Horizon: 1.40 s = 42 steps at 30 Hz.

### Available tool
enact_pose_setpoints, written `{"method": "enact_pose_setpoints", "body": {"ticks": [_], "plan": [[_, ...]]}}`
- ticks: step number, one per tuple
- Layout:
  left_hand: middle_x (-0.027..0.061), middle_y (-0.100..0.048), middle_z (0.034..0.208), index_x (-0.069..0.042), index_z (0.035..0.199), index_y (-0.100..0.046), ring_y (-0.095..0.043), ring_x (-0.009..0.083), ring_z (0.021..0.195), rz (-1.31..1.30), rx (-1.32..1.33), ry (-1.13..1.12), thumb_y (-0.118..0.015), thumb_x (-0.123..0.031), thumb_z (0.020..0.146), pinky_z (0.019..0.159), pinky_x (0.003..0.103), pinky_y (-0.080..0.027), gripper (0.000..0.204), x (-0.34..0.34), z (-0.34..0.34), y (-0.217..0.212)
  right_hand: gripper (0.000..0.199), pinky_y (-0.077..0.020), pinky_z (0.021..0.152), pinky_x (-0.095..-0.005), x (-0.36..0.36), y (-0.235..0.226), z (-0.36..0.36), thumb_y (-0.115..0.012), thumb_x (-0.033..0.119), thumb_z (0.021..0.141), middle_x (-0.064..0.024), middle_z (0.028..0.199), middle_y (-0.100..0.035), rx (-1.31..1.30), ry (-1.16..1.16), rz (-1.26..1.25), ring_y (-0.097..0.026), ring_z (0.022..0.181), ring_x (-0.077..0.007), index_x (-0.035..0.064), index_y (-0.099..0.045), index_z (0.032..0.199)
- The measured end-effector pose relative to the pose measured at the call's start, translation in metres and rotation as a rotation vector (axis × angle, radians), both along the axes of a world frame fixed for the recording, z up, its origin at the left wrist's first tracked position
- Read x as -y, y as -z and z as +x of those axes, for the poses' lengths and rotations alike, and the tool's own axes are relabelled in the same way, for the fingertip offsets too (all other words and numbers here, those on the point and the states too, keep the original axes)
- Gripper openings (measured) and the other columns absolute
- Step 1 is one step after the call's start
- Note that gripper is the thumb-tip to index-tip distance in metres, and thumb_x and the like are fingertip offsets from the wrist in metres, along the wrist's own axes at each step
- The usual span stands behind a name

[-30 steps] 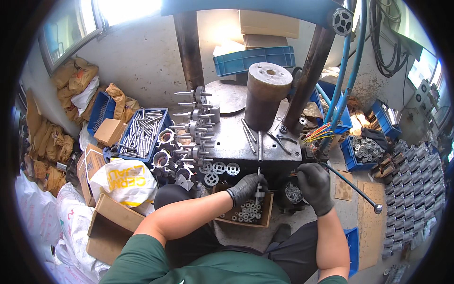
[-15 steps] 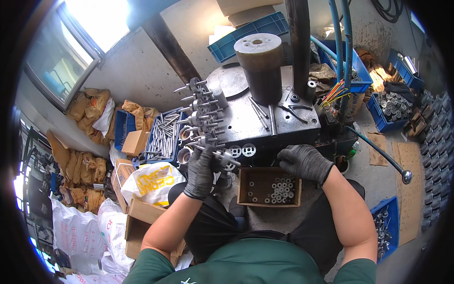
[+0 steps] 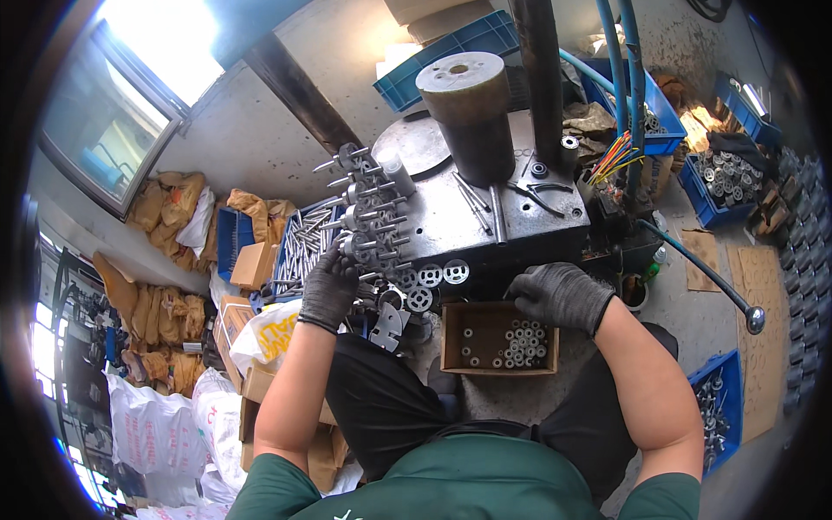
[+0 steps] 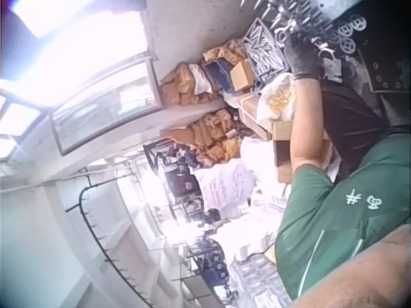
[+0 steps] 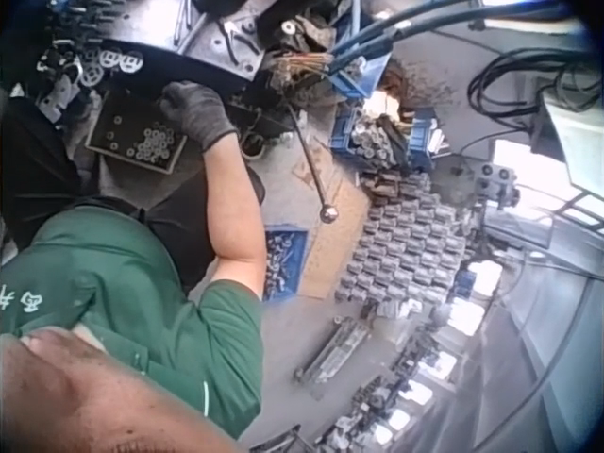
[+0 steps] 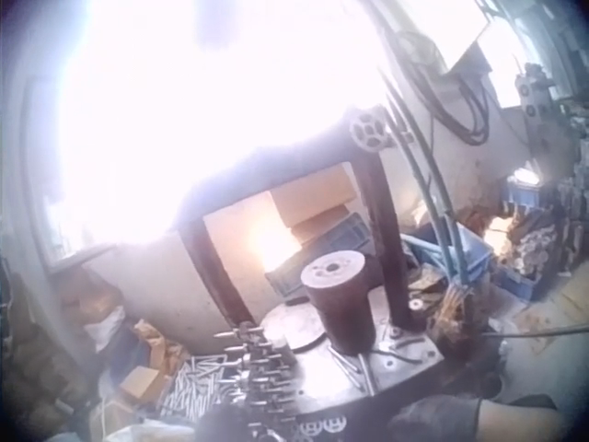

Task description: The person sits on the floor in a workshop and repeatedly assembles small metal parts using a manual press. They pick up a metal rod and a washer, place them into the press, and operate the lever to press them together. The finished parts are placed into a cardboard box.

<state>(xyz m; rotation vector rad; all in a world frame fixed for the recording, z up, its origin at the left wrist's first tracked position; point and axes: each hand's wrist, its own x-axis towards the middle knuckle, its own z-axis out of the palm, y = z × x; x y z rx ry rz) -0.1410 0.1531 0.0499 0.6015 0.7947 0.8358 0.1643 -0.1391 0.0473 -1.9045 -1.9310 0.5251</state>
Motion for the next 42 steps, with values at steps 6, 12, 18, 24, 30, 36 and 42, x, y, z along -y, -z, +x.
{"method": "enact_pose_setpoints", "body": {"ticks": [6,12,18,24,30,36,42], "plan": [[0.0000,-0.064,0.084,-0.014,0.108,-0.066,-0.056,0.0106,0.065,0.026,-0.082,-0.037,-0.065,-0.016,0.101,0.051,0.024,-0.045,0.007,0.052,-0.010,0.017,0.030,-0.0590,0.088,-0.0496,0.001,0.008,0.000,-0.072,0.029,0.094,-0.0187,0.105,-0.074,0.031,-0.022,-0.007,-0.073,0.100,-0.0400,0.0065,-0.076,0.114],[0.0075,-0.069,0.102,-0.004,0.125,-0.063,-0.069,0.0146,0.084,0.567,-0.226,0.463,-0.069,-0.020,0.104,0.075,0.032,-0.059,0.027,0.106,0.056,-0.003,0.029,-0.0588,0.090,-0.0510,-0.003,0.019,-0.001,-0.070,0.030,0.095,-0.0195,0.101,-0.075,0.024,-0.053,-0.064,-0.073,0.099,-0.0407,0.0069,-0.076,0.111],[0.0245,-0.066,0.127,-0.010,0.136,-0.065,-0.064,0.0427,0.119,1.736,-0.946,0.454,-0.079,-0.020,0.087,0.104,0.052,-0.053,0.053,0.071,0.140,0.025,0.030,-0.0589,0.088,-0.0530,-0.010,0.045,-0.007,-0.069,0.033,0.093,-0.0211,0.097,-0.075,0.139,-0.082,-0.231,-0.073,0.096,-0.0420,0.0063,-0.075,0.106],[0.0152,-0.068,0.126,-0.026,0.145,-0.063,-0.064,0.0378,0.118,1.713,-1.209,0.549,-0.081,-0.036,0.086,0.099,0.051,-0.053,0.062,0.066,0.165,0.043,0.032,-0.0585,0.090,-0.0528,0.001,0.104,-0.022,-0.069,0.034,0.093,-0.0214,0.100,-0.075,0.132,-0.145,-0.381,-0.073,0.098,-0.0421,0.0059,-0.075,0.108],[0.0178,-0.070,0.114,-0.009,0.111,-0.073,-0.066,0.0371,0.112,1.779,-1.176,0.493,-0.078,-0.026,0.087,0.094,0.049,-0.057,0.030,0.063,0.165,0.053,0.030,-0.0581,0.085,-0.0527,0.000,0.156,-0.029,-0.072,0.029,0.085,-0.0211,0.095,-0.075,0.337,-0.385,-0.425,-0.074,0.094,-0.0408,0.0077,-0.076,0.107],[0.0160,-0.070,0.116,-0.009,0.117,-0.071,-0.067,0.0340,0.113,1.754,-1.121,0.512,-0.077,-0.023,0.088,0.094,0.048,-0.058,0.032,0.057,0.157,0.051,0.049,-0.0554,0.104,-0.0478,-0.043,0.225,-0.047,-0.068,0.023,0.090,-0.0242,0.131,-0.071,0.335,-0.427,-0.605,-0.070,0.120,-0.0384,0.0100,-0.071,0.137],[0.0166,-0.070,0.116,-0.008,0.119,-0.072,-0.068,0.0346,0.112,1.718,-1.077,0.506,-0.072,-0.016,0.089,0.091,0.047,-0.060,0.031,0.054,0.156,0.050,0.058,-0.0403,0.123,-0.0473,-0.055,0.364,-0.079,-0.055,0.040,0.102,-0.0213,0.156,-0.057,0.237,-0.251,-0.476,-0.055,0.145,-0.0380,0.0083,-0.062,0.151]]}}
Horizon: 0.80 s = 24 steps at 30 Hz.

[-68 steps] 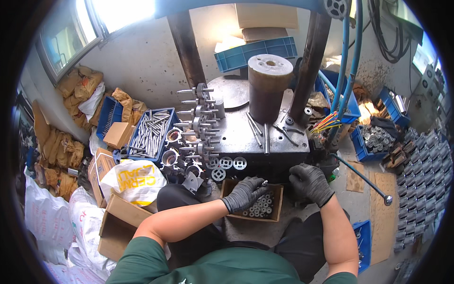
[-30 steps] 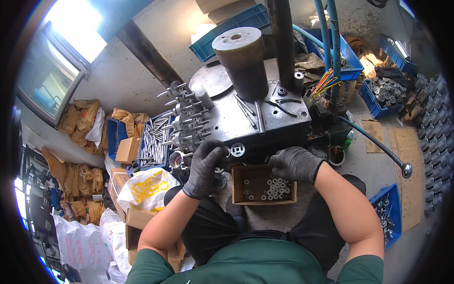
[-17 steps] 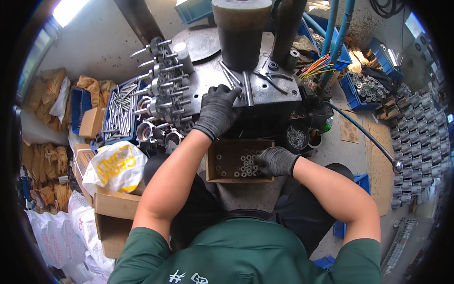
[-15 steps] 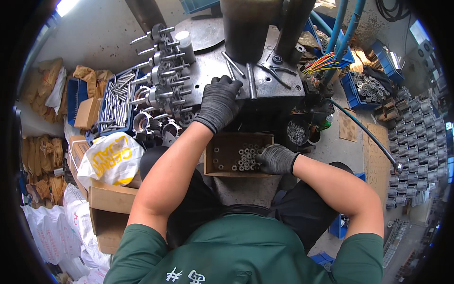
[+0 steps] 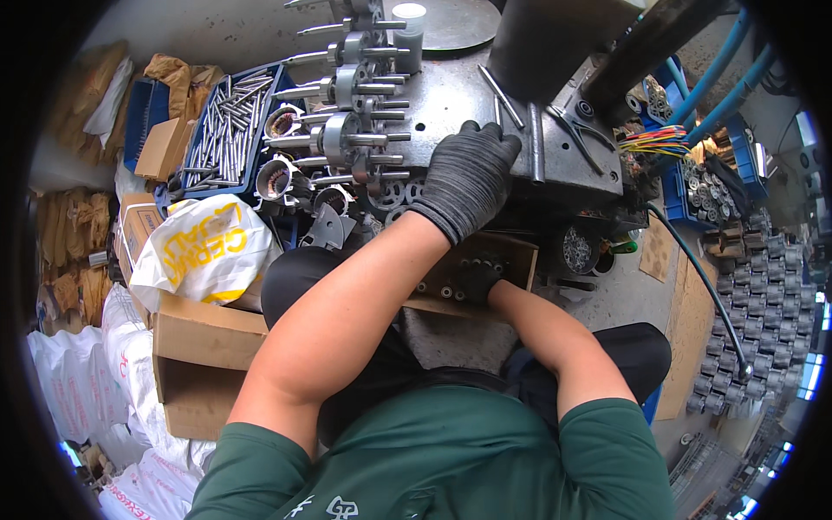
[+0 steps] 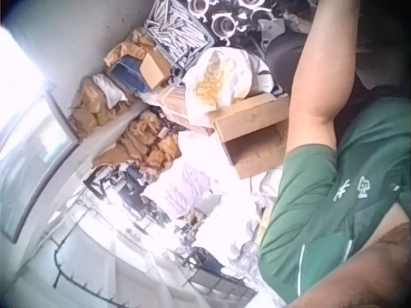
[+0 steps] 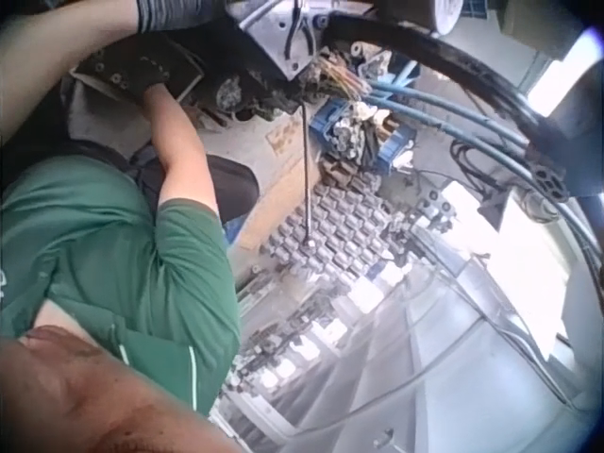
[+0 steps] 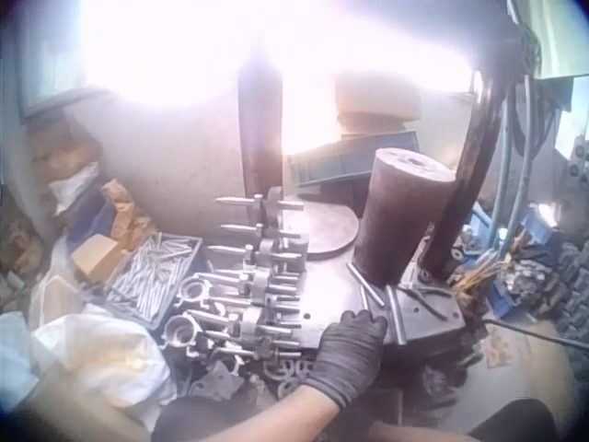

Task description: The person sits on the floor in a workshop and repeatedly assembles small metal parts using a manual press. They pick up a metal rod and a washer, place them into the press, and operate the lever to press them together. The finished parts are placed into a cardboard box.

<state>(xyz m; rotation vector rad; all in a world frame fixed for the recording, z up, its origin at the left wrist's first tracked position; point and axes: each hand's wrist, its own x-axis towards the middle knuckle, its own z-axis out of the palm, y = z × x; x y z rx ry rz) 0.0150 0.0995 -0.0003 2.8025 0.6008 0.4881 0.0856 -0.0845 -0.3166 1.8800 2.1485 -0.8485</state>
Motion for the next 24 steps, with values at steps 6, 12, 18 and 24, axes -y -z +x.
{"method": "enact_pose_setpoints", "body": {"ticks": [6,12,18,24], "plan": [[0.0155,-0.071,0.114,-0.008,0.118,-0.072,-0.068,0.0336,0.110,-0.028,0.026,0.024,-0.071,-0.013,0.088,0.087,0.046,-0.059,0.030,0.001,0.001,-0.002,0.064,-0.0352,0.127,-0.0466,-0.005,0.046,-0.007,-0.057,0.044,0.102,-0.0197,0.160,-0.054,-0.063,0.276,-0.079,-0.050,0.149,-0.0365,0.0120,-0.056,0.157],[0.0155,-0.071,0.113,-0.005,0.118,-0.071,-0.068,0.0334,0.110,-0.043,-0.022,0.073,-0.072,-0.014,0.087,0.089,0.046,-0.058,0.032,0.004,-0.001,-0.003,0.064,-0.0333,0.128,-0.0458,-0.018,0.032,-0.006,-0.058,0.041,0.102,-0.0196,0.162,-0.051,0.001,0.286,-0.044,-0.048,0.151,-0.0358,0.0111,-0.053,0.158],[0.0227,-0.072,0.111,-0.001,0.127,-0.061,-0.073,0.0396,0.105,-0.558,-0.031,-0.047,-0.069,-0.015,0.088,0.094,0.050,-0.059,0.042,0.009,-0.012,-0.019,0.064,-0.0315,0.129,-0.0450,-0.022,0.011,-0.007,-0.059,0.039,0.102,-0.0195,0.164,-0.048,0.015,0.276,0.018,-0.045,0.153,-0.0351,0.0101,-0.050,0.159],[0.0160,-0.076,0.093,-0.001,0.137,-0.058,-0.074,0.0247,0.071,-1.476,0.301,-0.267,-0.061,-0.018,0.095,0.063,0.038,-0.060,0.045,0.015,-0.009,-0.009,0.065,-0.0296,0.130,-0.0441,-0.009,-0.042,0.010,-0.061,0.036,0.103,-0.0195,0.167,-0.046,-0.001,0.156,0.138,-0.042,0.155,-0.0344,0.0092,-0.047,0.160]]}}
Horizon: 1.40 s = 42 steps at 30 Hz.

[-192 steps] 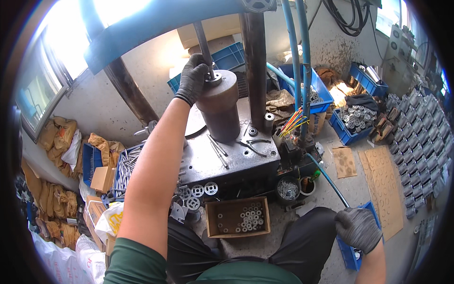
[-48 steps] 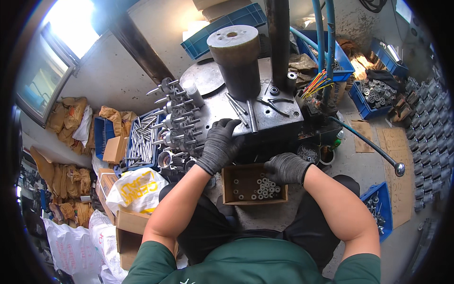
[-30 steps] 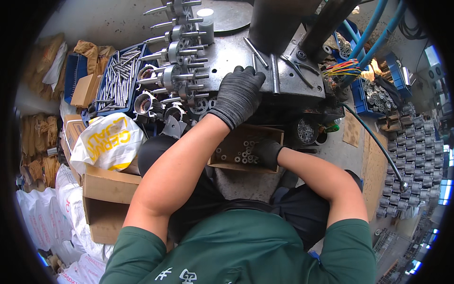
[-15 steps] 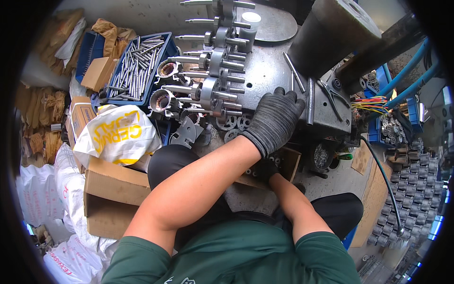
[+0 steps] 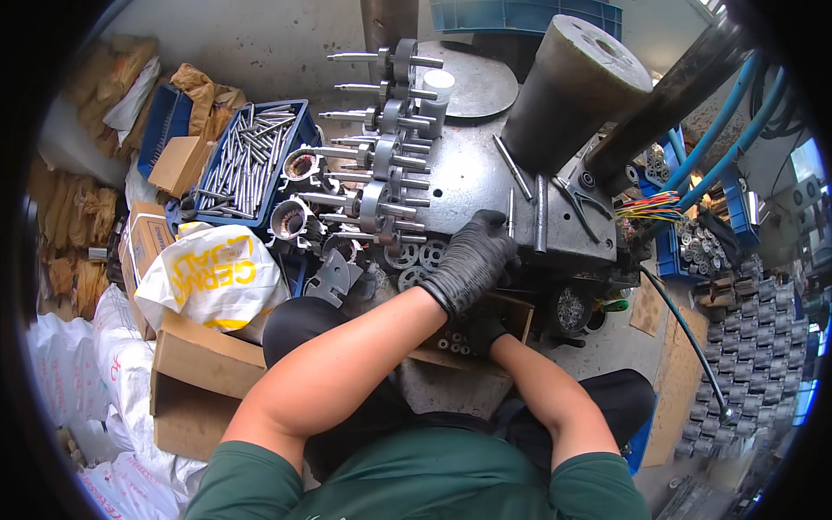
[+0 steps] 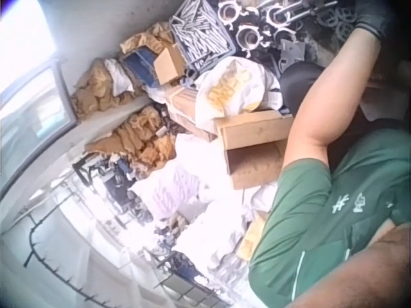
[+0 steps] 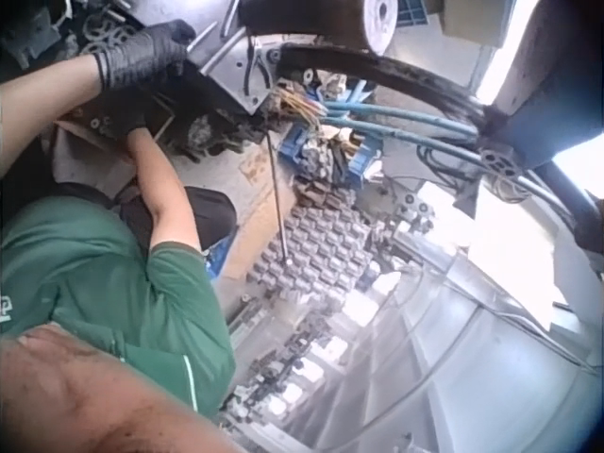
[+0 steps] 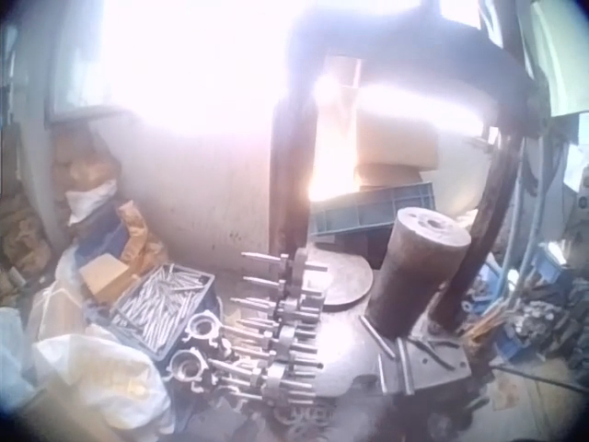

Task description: The person sits on the floor in a workshop and repeatedly assembles small metal parts using a manual press. They pick up a metal rod and a washer, place them into the press, and operate the lever to press them together. The finished parts are placed into a cardboard box.

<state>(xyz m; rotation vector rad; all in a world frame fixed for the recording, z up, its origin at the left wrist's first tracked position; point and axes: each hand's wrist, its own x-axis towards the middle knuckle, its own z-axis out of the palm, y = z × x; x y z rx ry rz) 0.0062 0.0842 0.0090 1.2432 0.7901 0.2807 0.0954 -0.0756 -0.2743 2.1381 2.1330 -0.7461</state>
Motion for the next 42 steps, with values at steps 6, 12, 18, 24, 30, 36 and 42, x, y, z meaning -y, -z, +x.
{"method": "enact_pose_setpoints", "body": {"ticks": [6,12,18,24,30,36,42], "plan": [[0.0117,-0.074,0.086,-0.001,0.131,-0.061,-0.066,0.0173,0.059,-0.380,0.219,0.093,-0.054,-0.020,0.105,0.047,0.032,-0.050,0.033,0.000,-0.007,0.013,0.044,-0.0501,0.112,-0.0457,-0.014,-0.163,0.047,-0.064,0.016,0.095,-0.0189,0.143,-0.065,-0.041,-0.220,-0.047,-0.065,0.130,-0.0367,0.0128,-0.066,0.140],[0.0096,-0.071,0.121,-0.003,0.144,-0.051,-0.074,0.0179,0.102,-0.257,0.346,0.345,-0.068,-0.026,0.106,0.078,0.031,-0.064,0.048,0.036,-0.029,-0.015,0.038,-0.0620,0.090,-0.0437,0.022,-0.297,0.060,-0.065,0.009,0.096,-0.0184,0.116,-0.074,-0.377,0.402,0.229,-0.076,0.100,-0.0310,0.0044,-0.065,0.134],[0.0089,-0.068,0.124,-0.001,0.141,-0.054,-0.067,0.0162,0.119,-0.145,0.298,0.505,-0.074,-0.017,0.103,0.106,0.035,-0.055,0.046,0.063,-0.028,-0.001,0.054,-0.0651,0.090,-0.0445,0.026,-0.300,0.070,-0.061,0.005,0.098,-0.0176,0.123,-0.070,-1.549,1.018,0.575,-0.076,0.106,-0.0313,-0.0034,-0.047,0.149],[0.0097,-0.068,0.124,0.001,0.140,-0.057,-0.064,0.0152,0.116,0.065,0.159,0.534,-0.078,-0.017,0.099,0.106,0.035,-0.055,0.049,0.068,-0.018,0.017,0.052,-0.0618,0.098,-0.0426,0.032,-0.290,0.071,-0.058,0.006,0.099,-0.0182,0.125,-0.072,-1.607,0.944,0.602,-0.075,0.109,-0.0300,-0.0038,-0.050,0.149],[0.0084,-0.068,0.123,-0.001,0.140,-0.059,-0.063,0.0152,0.117,-0.033,0.191,0.500,-0.077,-0.016,0.099,0.106,0.035,-0.054,0.047,0.068,-0.014,0.016,0.033,-0.0587,0.099,-0.0409,0.036,-0.291,0.074,-0.061,0.020,0.106,-0.0192,0.127,-0.074,-1.438,0.845,0.804,-0.074,0.107,-0.0280,-0.0025,-0.067,0.129],[0.0124,-0.069,0.122,0.000,0.138,-0.060,-0.065,0.0202,0.118,0.044,0.220,0.478,-0.075,-0.010,0.095,0.107,0.038,-0.054,0.047,0.070,-0.011,0.020,0.039,-0.0589,0.092,-0.0347,0.034,-0.302,0.063,-0.062,0.031,0.109,-0.0140,0.110,-0.076,-1.574,0.996,0.446,-0.072,0.100,-0.0200,-0.0027,-0.066,0.128],[0.0073,-0.069,0.121,-0.001,0.134,-0.063,-0.064,0.0166,0.117,0.043,0.209,0.459,-0.077,-0.010,0.096,0.106,0.036,-0.054,0.041,0.070,-0.014,0.020,0.040,-0.0576,0.089,-0.0323,0.027,-0.304,0.048,-0.062,0.035,0.109,-0.0096,0.105,-0.074,-1.355,0.913,0.577,-0.070,0.096,-0.0174,0.0000,-0.067,0.128]]}}
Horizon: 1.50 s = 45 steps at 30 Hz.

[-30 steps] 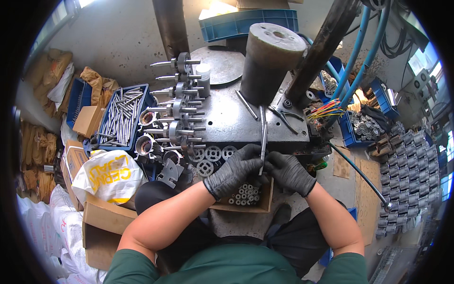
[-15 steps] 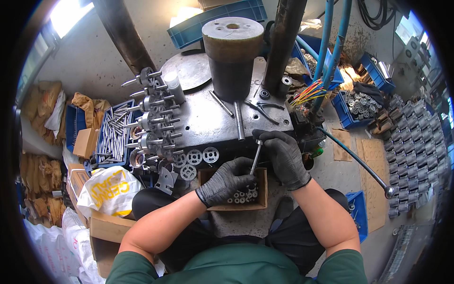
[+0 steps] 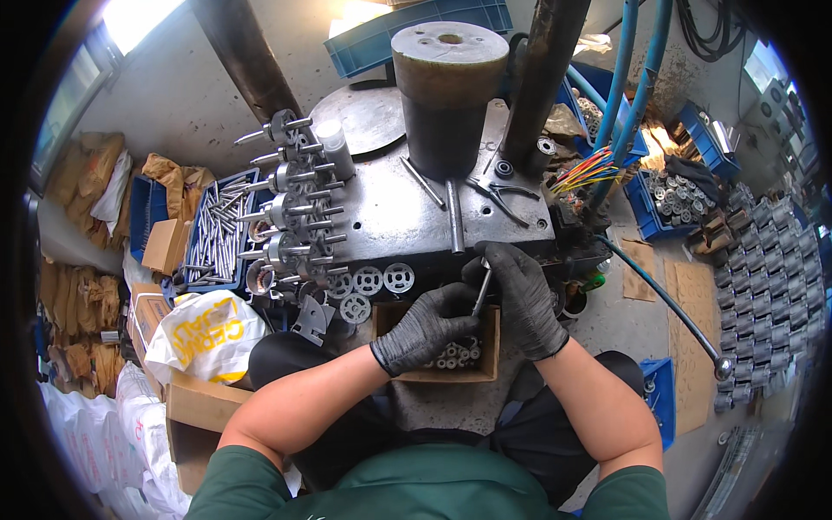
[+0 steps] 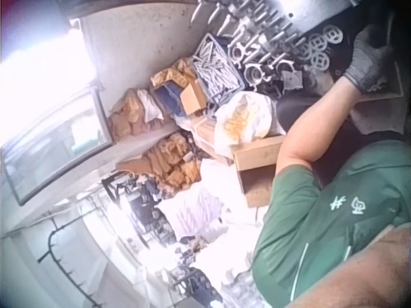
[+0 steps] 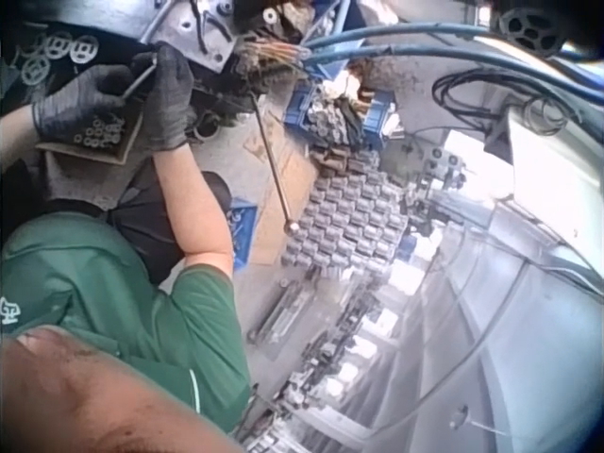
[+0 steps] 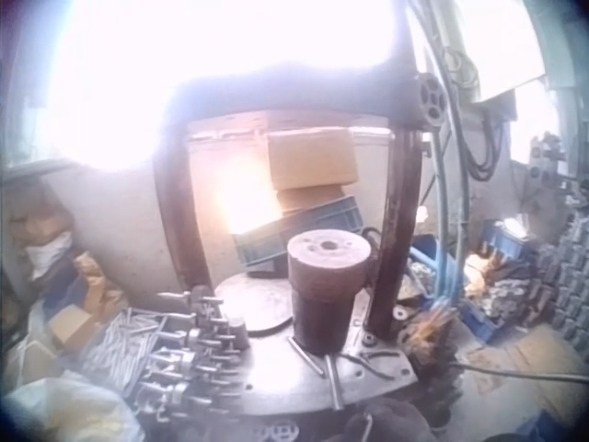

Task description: The person sits on the floor in a workshop and repeatedly assembles small metal parts using a manual press. They pick up a metal rod and a washer, place them into the press, and operate the lever to press them together. The finished parts are placed into a cardboard box.

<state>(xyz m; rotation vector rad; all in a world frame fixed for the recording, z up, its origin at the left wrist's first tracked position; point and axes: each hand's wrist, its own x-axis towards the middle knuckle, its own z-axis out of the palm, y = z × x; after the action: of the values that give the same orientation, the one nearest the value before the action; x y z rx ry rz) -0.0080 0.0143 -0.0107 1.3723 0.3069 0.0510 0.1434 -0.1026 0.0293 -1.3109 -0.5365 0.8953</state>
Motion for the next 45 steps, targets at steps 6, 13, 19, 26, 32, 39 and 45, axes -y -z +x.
{"method": "enact_pose_setpoints", "body": {"ticks": [6,13,19,26,32,39,45], "plan": [[0.0060,-0.068,0.124,-0.003,0.138,-0.060,-0.064,0.0153,0.119,-0.055,0.194,-0.127,-0.076,-0.013,0.101,0.106,0.034,-0.055,0.041,-0.009,-0.001,-0.006,0.037,-0.0529,0.091,-0.0288,-0.008,0.003,-0.022,-0.060,0.036,0.110,-0.0023,0.108,-0.070,0.163,-0.136,-0.079,-0.063,0.097,-0.0119,0.0043,-0.067,0.128],[0.0090,-0.070,0.118,0.002,0.137,-0.060,-0.068,0.0159,0.108,-0.049,0.073,-0.166,-0.078,-0.031,0.102,0.096,0.032,-0.059,0.051,0.001,-0.013,0.000,0.037,-0.0535,0.098,-0.0326,-0.014,0.004,-0.027,-0.057,0.034,0.112,-0.0084,0.112,-0.074,0.160,-0.135,0.039,-0.067,0.107,-0.0150,0.0033,-0.065,0.132],[0.0086,-0.070,0.115,-0.002,0.136,-0.059,-0.068,0.0153,0.099,-0.152,-0.165,-0.229,-0.073,-0.038,0.104,0.088,0.032,-0.060,0.050,-0.006,-0.061,0.000,0.036,-0.0550,0.080,-0.0300,-0.021,-0.006,-0.035,-0.058,0.036,0.112,-0.0045,0.096,-0.070,-0.030,-0.056,-0.005,-0.067,0.089,-0.0129,0.0049,-0.066,0.129],[0.0086,-0.067,0.105,-0.011,0.118,-0.061,-0.069,0.0250,0.086,-0.499,-0.322,-0.977,-0.063,-0.022,0.099,0.077,0.040,-0.059,0.022,-0.022,-0.129,0.045,0.034,-0.0575,0.082,-0.0344,-0.037,0.003,-0.053,-0.072,0.022,0.101,-0.0091,0.101,-0.073,0.794,-0.400,-0.163,-0.069,0.087,-0.0202,0.0055,-0.066,0.130],[0.0128,-0.074,0.121,-0.003,0.131,-0.063,-0.073,0.0287,0.108,-0.302,0.094,-0.935,-0.078,-0.016,0.091,0.097,0.042,-0.059,0.044,-0.075,-0.112,0.110,0.025,-0.0597,0.076,-0.0502,-0.074,-0.006,-0.088,-0.074,0.024,0.093,-0.0220,0.099,-0.070,1.580,-0.622,-0.197,-0.073,0.088,-0.0420,0.0072,-0.070,0.111],[0.0150,-0.077,0.120,-0.002,0.134,-0.063,-0.075,0.0282,0.112,0.012,0.072,-0.837,-0.081,-0.015,0.091,0.097,0.037,-0.059,0.048,-0.087,-0.097,0.127,0.023,-0.0618,0.079,-0.0487,-0.118,-0.034,-0.128,-0.066,0.016,0.092,-0.0203,0.109,-0.076,1.972,-0.889,-0.539,-0.076,0.091,-0.0341,0.0035,-0.078,0.107],[0.0142,-0.078,0.118,-0.006,0.132,-0.066,-0.074,0.0309,0.110,0.464,-0.171,-0.730,-0.070,-0.017,0.099,0.097,0.040,-0.058,0.035,-0.099,-0.077,0.147,0.027,-0.0600,0.080,-0.0450,-0.136,-0.021,-0.174,-0.063,0.014,0.094,-0.0162,0.107,-0.077,2.260,-1.042,-0.526,-0.075,0.097,-0.0299,0.0018,-0.079,0.112]]}}
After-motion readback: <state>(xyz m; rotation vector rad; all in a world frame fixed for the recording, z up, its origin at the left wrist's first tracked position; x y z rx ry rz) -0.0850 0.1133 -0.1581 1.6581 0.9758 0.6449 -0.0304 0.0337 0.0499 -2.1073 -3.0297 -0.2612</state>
